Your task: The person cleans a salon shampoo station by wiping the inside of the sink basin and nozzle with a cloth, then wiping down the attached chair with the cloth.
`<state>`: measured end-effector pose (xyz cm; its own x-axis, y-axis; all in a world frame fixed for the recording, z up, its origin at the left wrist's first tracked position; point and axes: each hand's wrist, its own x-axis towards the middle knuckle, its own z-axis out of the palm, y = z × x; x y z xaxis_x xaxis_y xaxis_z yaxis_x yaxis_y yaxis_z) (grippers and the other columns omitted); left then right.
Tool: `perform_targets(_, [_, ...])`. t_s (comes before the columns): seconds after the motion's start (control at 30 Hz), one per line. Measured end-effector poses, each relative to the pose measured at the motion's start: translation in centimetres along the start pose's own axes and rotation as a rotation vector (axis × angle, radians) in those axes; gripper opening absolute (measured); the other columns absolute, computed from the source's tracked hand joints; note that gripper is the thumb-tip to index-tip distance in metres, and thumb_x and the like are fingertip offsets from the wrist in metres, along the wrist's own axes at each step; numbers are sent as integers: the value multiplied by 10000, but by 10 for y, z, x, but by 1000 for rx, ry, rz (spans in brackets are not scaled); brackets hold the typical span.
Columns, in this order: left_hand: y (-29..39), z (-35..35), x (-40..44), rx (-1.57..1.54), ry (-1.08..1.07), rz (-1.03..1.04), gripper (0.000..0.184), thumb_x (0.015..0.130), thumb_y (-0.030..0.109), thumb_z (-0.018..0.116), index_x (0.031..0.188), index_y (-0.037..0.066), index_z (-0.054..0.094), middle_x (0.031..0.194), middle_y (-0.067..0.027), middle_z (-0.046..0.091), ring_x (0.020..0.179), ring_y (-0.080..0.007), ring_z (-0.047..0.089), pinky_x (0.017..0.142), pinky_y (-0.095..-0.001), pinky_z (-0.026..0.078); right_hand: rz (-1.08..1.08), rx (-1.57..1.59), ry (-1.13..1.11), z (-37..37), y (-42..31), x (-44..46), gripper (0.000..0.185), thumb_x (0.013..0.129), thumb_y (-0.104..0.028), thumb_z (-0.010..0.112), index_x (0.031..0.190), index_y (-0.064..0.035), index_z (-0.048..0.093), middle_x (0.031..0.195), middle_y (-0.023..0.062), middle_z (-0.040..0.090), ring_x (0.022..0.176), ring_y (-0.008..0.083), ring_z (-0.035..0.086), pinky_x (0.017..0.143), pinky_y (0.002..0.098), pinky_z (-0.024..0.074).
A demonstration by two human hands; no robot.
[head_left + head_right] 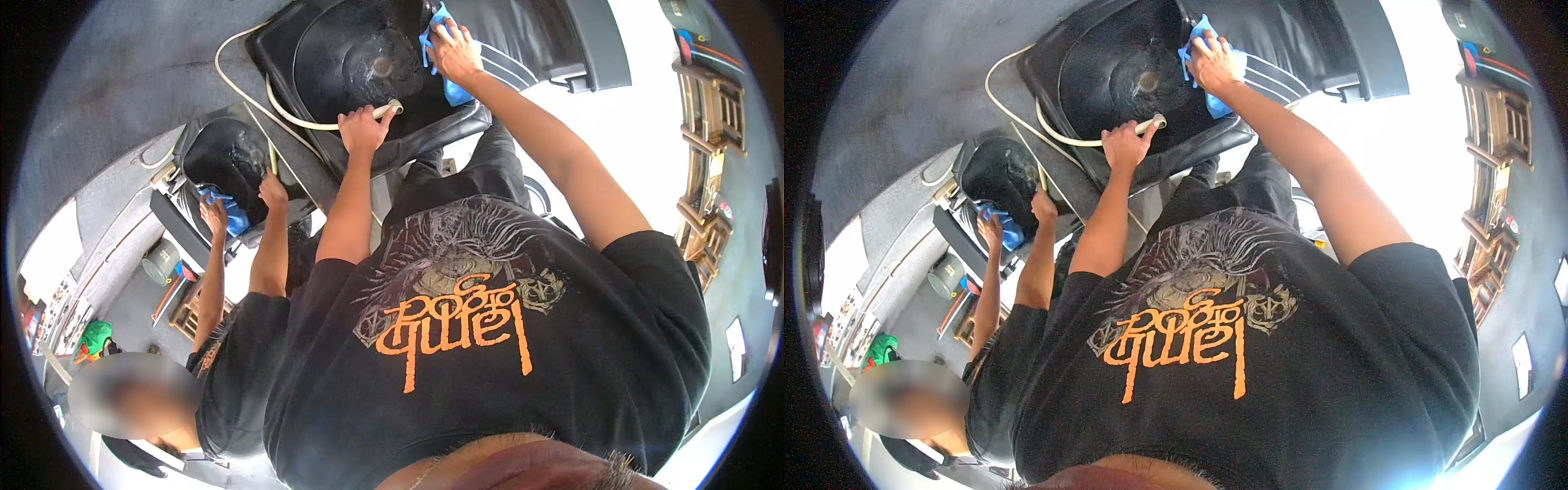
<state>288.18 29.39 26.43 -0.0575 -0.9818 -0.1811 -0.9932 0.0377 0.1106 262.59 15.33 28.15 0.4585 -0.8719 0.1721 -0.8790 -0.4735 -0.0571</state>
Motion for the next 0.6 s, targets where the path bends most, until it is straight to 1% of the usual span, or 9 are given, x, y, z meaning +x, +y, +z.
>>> perform_targets(0.1, [-3,1,-4,2,48,23,684,929,736,504,803,99,717,752,-126,719,728,-306,699,747,-437,425,-59,-111,-46,-10,-4,-17,303,950,-298,609,1034,-40,744,1277,50,576,1335,289,473,1069,466,417])
perform_targets(0.2, [-3,2,-2,-7,63,23,678,915,742,524,777,104,708,732,-123,710,709,-301,693,732,-438,421,-67,-14,-338,-32,4,-18,298,952,-306,606,1019,-45,733,1336,55,555,1383,289,446,1080,446,418])
perform_targets(0.23, [-5,5,-2,-10,73,24,679,914,743,524,776,104,709,728,-122,708,707,-301,693,732,-439,421,-68,38,-280,-30,8,-20,273,946,-293,609,990,-48,722,1198,93,620,1256,322,568,1034,474,459])
perform_targets(0.33, [-5,6,-2,-6,107,30,687,914,750,518,770,106,707,720,-119,703,693,-303,691,731,-440,421,171,222,-280,-33,27,-27,297,964,-311,584,980,-44,715,1058,140,678,1039,364,681,949,525,511])
perform_targets(0.43, [-3,6,-3,-13,103,15,689,913,753,517,759,107,703,723,-118,706,692,-304,693,733,-439,423,635,407,-118,-36,34,-21,407,1006,-379,522,978,-8,687,1085,247,700,956,443,700,854,544,550])
perform_targets(0.5, [-4,9,-2,-12,92,11,688,913,751,520,754,107,702,727,-119,708,697,-303,695,735,-438,424,829,515,71,-42,29,-10,426,1031,-372,498,984,15,669,1039,322,701,889,498,700,782,554,565])
perform_targets(0.53, [-5,11,-2,-9,90,12,687,913,750,522,752,107,702,728,-120,708,698,-303,696,735,-438,425,790,572,219,-39,18,-5,404,1038,-343,504,975,17,678,1001,322,705,878,511,696,769,560,561])
perform_targets(0.6, [-5,11,-3,-6,85,17,688,913,748,522,755,102,701,734,-119,710,708,-302,697,747,-439,426,465,422,15,-17,5,7,385,1041,-335,519,1106,6,687,1138,275,709,1071,467,680,900,531,543])
